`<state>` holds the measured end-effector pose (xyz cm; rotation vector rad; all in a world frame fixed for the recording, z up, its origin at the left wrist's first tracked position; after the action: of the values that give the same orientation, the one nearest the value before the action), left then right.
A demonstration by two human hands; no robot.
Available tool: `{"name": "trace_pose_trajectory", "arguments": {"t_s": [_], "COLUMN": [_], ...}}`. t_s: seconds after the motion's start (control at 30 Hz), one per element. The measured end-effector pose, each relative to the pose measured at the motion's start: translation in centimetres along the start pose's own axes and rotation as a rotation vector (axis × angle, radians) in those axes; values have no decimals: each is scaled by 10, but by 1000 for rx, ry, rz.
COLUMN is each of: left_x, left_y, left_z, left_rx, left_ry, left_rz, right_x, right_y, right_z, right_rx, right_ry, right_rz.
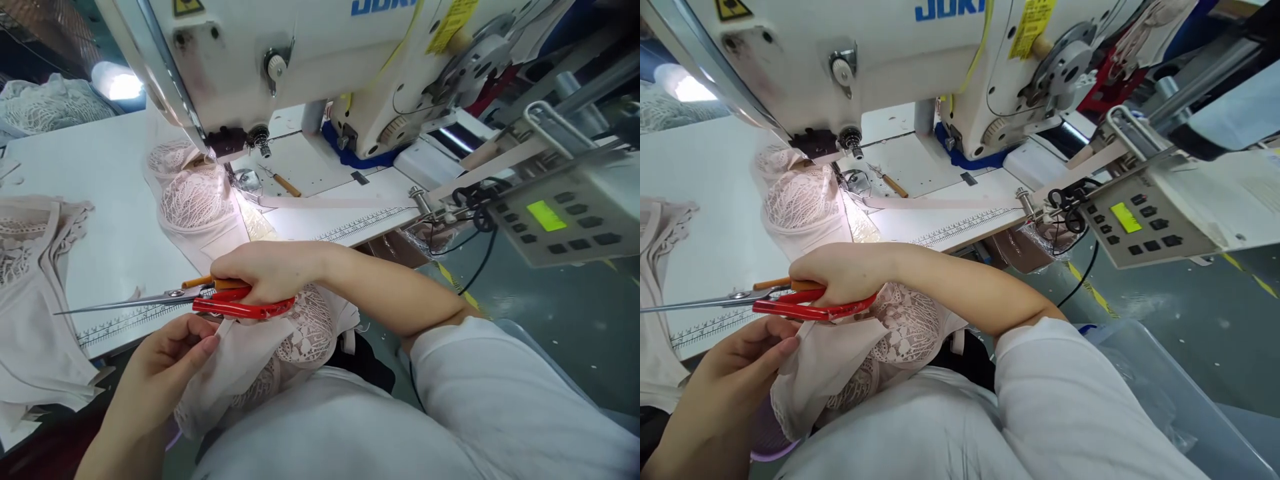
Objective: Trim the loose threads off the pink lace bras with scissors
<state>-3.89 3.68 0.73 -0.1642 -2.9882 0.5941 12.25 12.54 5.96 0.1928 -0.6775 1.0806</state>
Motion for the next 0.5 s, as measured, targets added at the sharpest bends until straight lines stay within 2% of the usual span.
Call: {"name": "trace_pose_trajectory", "arguments": {"t_s": [0.17, 0.5], "left_x": [-1, 6], "left_y": [4, 8], "left_z": [-1, 11], "left_rx": [-76, -30], "left_ry": [-18, -124], "left_rz": [-37, -102], "right_x": [0, -4], "right_y": [2, 9], "right_z": [3, 5], "right_rx": [10, 58], "right_ry": [-26, -51], "right_rz": [-3, -21]}}
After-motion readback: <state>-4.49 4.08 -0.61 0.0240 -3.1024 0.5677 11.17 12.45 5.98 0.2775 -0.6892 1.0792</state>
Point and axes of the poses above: each hand's wrist, its own y-axis towards the middle knuckle, its own x-axis out of the back of the hand, z = x × y, the point moved 4 cm from there along y, towards the middle knuckle, and after that the axes turned 8 degrees about -x, right-handed, at the moved point
